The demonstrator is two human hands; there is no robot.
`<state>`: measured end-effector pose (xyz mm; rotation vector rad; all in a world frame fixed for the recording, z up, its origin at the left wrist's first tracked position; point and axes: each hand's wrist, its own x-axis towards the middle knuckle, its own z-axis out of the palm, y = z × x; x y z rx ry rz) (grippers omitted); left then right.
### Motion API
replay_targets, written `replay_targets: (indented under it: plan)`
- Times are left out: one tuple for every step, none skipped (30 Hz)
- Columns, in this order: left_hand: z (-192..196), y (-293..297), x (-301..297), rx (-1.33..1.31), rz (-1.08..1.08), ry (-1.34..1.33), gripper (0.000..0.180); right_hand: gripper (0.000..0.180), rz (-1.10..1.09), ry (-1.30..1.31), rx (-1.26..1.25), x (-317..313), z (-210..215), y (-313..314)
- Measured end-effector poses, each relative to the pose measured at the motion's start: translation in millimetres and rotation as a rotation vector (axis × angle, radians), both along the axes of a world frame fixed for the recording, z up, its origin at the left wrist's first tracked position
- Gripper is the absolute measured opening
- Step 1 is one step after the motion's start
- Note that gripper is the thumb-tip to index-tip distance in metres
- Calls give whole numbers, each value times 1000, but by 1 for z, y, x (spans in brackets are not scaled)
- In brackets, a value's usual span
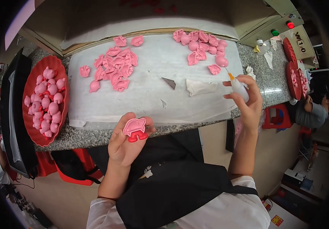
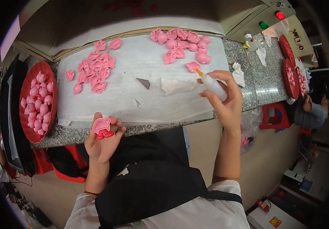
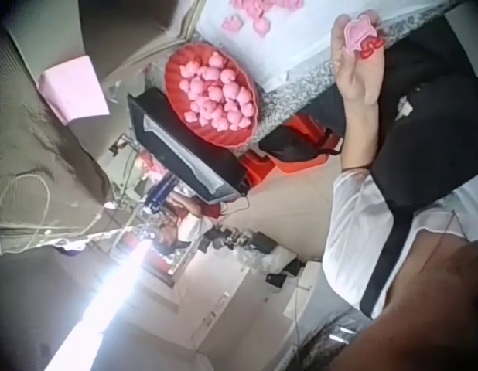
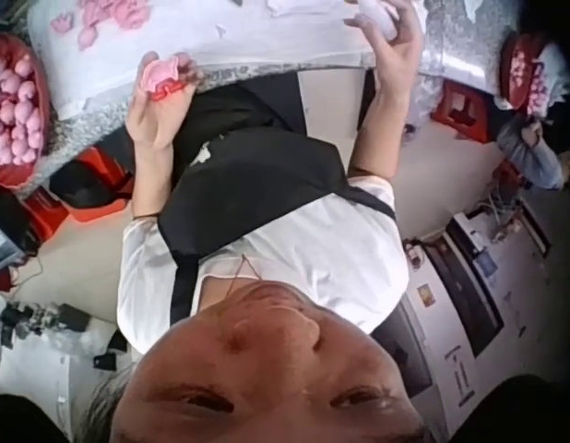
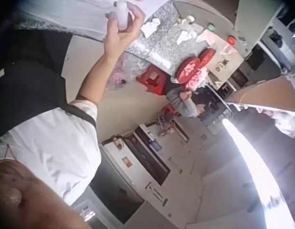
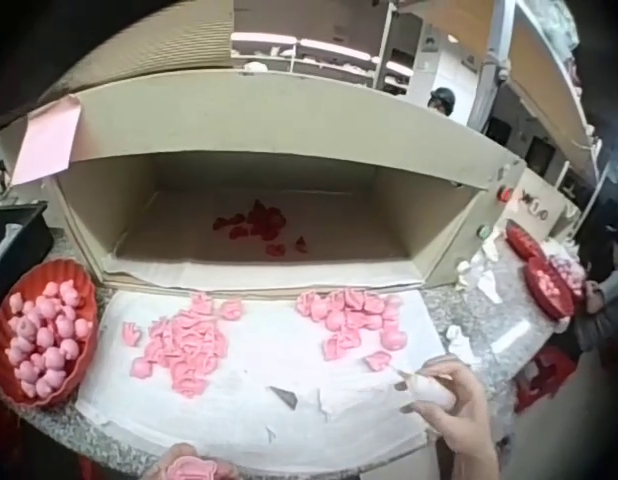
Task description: Assembling small clay figures by applying liquid adhesive or glaze to individual components at a workbench.
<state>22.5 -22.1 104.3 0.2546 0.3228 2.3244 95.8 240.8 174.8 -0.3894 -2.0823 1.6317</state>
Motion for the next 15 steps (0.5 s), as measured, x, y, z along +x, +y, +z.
replay_targets:
  plan:
    - [0, 1, 0, -6, -2, 2, 43, 33, 2, 6, -2, -4, -4, 11]
    - [1, 2, 0, -14, -7, 3, 43, 31, 15, -20, 37, -9, -11, 23]
    - [2, 4, 1, -17, -8, 9, 43, 29, 27, -47, 78, -14, -17, 31]
    - [4, 6, 1, -29, -15, 9, 42, 29, 26, -41, 75, -22, -20, 37]
    - [5, 6, 1, -44, -16, 9, 42, 28, 51, -97, 389, -34, -22, 38]
    - [6, 7, 2, -49, -13, 14, 42, 28, 73, -152, 705, -42, -22, 35]
    - [7, 8, 3, -53, -14, 13, 42, 30, 64, -227, 745, -44, -16, 31]
    - [8, 8, 3, -54, -14, 11, 41, 30, 67, -222, 743, -46, -17, 32]
    - [8, 8, 4, -55, -11, 13, 41, 29, 95, -244, 755, -48, -19, 35]
    - [8, 9, 3, -57, -12, 22, 41, 28, 122, -268, 769, -48, -21, 38]
    - [7, 9, 4, -56, -15, 28, 41, 28, 122, -269, 770, -46, -23, 42]
    - [7, 9, 4, -53, -17, 26, 41, 25, 131, -203, 664, -42, -25, 47]
    - [7, 9, 5, -49, -14, 27, 41, 23, 138, -139, 558, -39, -27, 51]
    - [7, 9, 5, -43, -10, 26, 41, 23, 135, -145, 564, -33, -27, 53]
    - [6, 9, 5, -37, -15, 21, 41, 23, 69, -229, 444, -24, -27, 53]
